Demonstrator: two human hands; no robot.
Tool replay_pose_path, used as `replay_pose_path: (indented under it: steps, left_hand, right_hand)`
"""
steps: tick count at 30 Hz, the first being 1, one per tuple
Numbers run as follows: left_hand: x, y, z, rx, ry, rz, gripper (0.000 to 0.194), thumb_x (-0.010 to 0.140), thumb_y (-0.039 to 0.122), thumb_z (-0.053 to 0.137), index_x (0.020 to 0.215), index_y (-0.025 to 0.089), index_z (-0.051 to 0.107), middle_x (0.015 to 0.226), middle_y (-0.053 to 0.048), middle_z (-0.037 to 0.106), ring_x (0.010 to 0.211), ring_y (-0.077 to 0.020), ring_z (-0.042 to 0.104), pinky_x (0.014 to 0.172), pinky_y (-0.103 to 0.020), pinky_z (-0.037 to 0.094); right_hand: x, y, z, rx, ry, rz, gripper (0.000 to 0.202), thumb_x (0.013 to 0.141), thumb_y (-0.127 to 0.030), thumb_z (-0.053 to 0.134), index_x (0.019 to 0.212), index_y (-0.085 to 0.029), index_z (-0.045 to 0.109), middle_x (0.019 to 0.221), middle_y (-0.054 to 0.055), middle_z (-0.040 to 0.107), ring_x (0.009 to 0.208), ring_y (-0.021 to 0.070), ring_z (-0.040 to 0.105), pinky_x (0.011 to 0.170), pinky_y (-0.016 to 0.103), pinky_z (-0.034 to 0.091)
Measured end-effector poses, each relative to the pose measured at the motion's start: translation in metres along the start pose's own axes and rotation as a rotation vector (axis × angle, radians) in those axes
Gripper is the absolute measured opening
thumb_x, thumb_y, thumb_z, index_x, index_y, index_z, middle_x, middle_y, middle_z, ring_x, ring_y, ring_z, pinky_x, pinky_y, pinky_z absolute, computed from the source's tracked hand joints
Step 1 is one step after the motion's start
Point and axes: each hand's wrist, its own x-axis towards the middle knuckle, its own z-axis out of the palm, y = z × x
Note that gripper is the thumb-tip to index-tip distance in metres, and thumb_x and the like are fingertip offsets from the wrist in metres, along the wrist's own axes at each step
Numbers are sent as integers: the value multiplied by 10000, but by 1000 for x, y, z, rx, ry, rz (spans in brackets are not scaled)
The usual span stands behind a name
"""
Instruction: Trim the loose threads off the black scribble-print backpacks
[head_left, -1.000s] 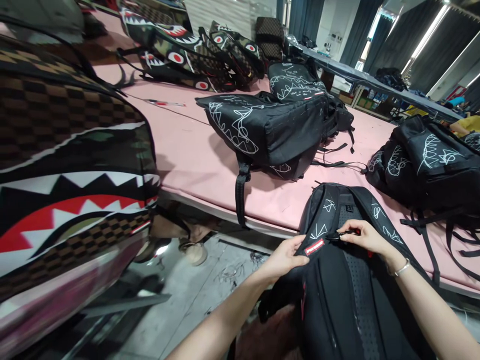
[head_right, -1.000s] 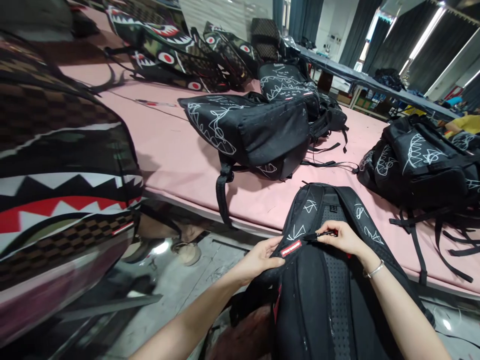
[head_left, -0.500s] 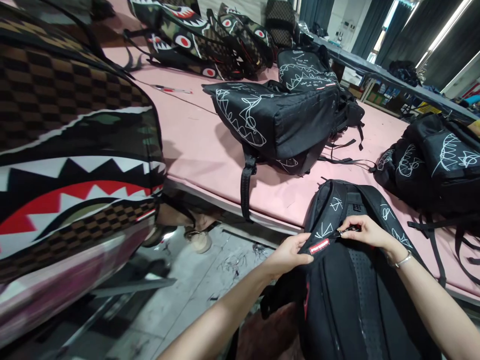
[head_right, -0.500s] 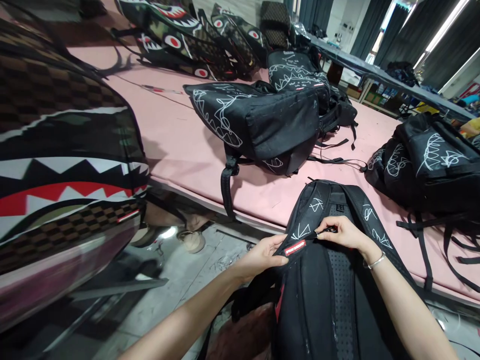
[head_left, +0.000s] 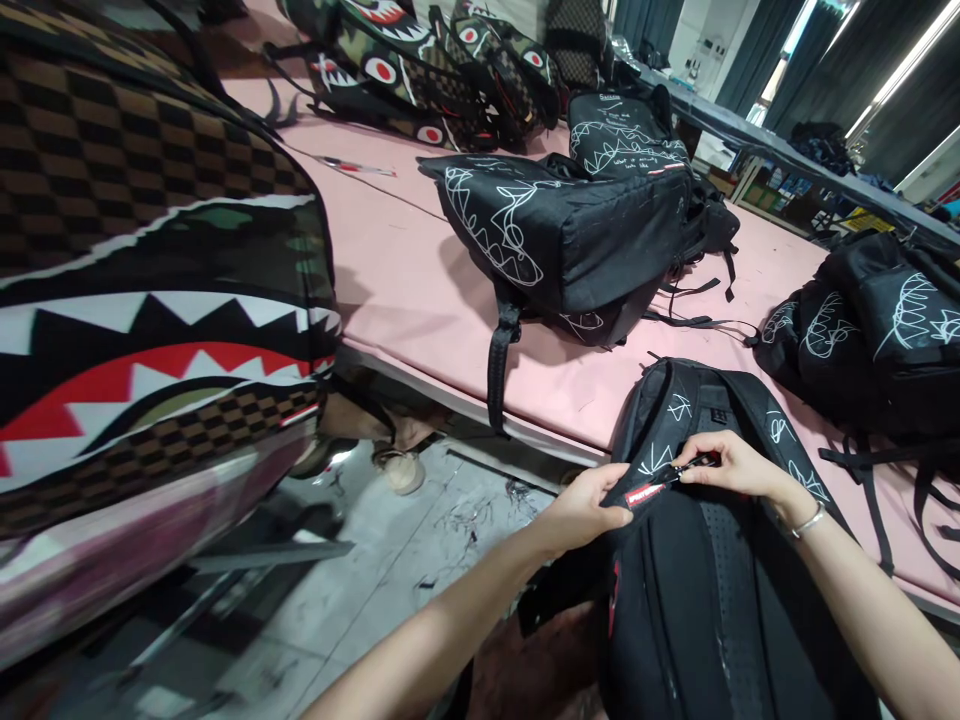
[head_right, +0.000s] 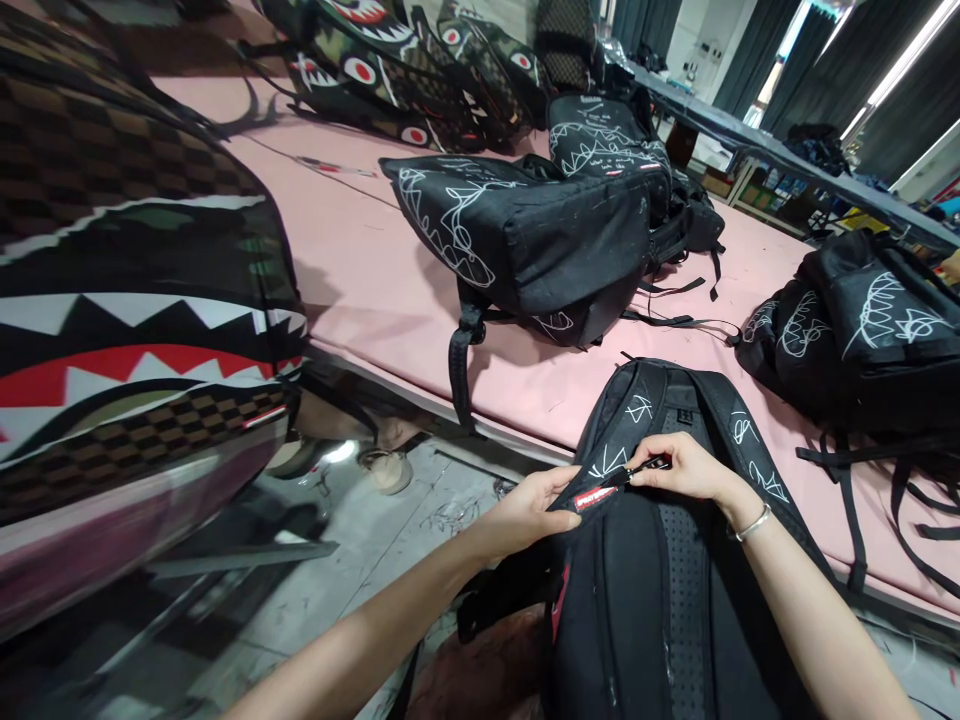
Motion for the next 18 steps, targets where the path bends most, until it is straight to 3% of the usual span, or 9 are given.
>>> replay_pose_path:
  steps: [18]
  left_hand:
    - [0, 2, 13, 101, 119, -5, 335, 594, 56, 545, 921, 114, 588, 783, -8, 593, 730, -142, 532, 636, -227, 383]
  right_hand:
    - [7, -31, 19, -227, 2, -128, 206, 789, -376, 628, 838, -179, 664, 783, 34, 665, 688, 164, 588, 654, 271, 447]
